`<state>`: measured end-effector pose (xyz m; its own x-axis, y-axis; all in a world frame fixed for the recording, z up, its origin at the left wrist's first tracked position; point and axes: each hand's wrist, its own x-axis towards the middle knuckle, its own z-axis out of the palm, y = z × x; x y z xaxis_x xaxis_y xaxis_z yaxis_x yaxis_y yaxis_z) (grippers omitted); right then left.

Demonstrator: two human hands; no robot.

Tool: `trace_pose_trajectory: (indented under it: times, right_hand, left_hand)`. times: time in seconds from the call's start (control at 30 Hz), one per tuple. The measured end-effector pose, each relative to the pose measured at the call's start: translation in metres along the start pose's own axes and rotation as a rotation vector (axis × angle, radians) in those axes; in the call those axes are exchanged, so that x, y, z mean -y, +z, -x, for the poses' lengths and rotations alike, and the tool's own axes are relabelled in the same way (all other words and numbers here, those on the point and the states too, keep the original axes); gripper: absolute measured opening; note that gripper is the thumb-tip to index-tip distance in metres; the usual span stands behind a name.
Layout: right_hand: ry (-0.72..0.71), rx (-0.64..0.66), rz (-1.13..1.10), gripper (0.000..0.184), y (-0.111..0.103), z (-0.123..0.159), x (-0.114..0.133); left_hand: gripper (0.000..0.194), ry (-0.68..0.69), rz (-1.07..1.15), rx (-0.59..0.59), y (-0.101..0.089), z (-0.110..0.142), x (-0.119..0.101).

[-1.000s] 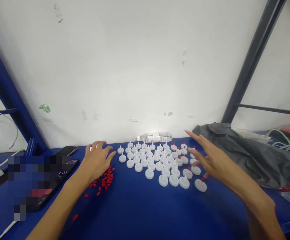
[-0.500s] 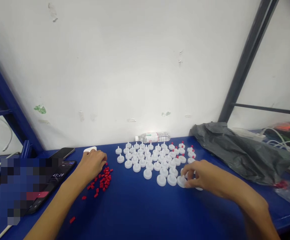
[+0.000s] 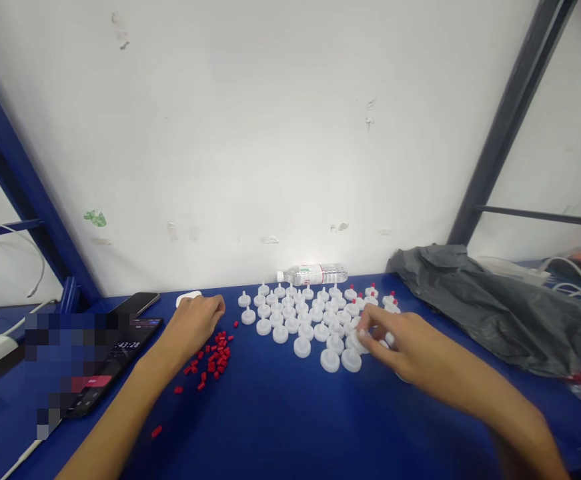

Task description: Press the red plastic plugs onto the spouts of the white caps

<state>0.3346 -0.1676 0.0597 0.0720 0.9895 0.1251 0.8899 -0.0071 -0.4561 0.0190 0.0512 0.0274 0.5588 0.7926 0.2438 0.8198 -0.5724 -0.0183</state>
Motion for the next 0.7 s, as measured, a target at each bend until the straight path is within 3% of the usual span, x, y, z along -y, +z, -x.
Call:
trace_pose_trajectory:
  times: [0.13, 0.23, 0.3, 0.43, 0.7]
  right_hand:
    - [-0.077, -0.064, -0.079, 0.017, 0.013, -0.008, 0.023]
    - [-0.1, -0.074, -0.118, 0.018, 0.022, -0.012, 0.035]
    - [-0.124, -0.065, -0.141, 0.023, 0.028, -0.013, 0.04]
    - [-0.175, -0.07, -0.12, 0.026, 0.037, -0.013, 0.045]
    - [-0.189, -0.084, -0.054, 0.027, 0.046, -0.014, 0.044]
  left_hand:
    - [0.031, 0.027, 0.164, -0.118, -0.009, 0.001, -0.02]
    - [0.029, 0.068, 0.556, -0.155, -0.015, 0.006, -0.046]
    - [0.025, 0.087, 0.819, -0.111, -0.016, 0.01, -0.065]
    - [0.024, 0.135, 1.137, 0.032, -0.013, 0.018, -0.094]
    - [0.025, 0.15, 1.349, 0.21, -0.004, 0.025, -0.107]
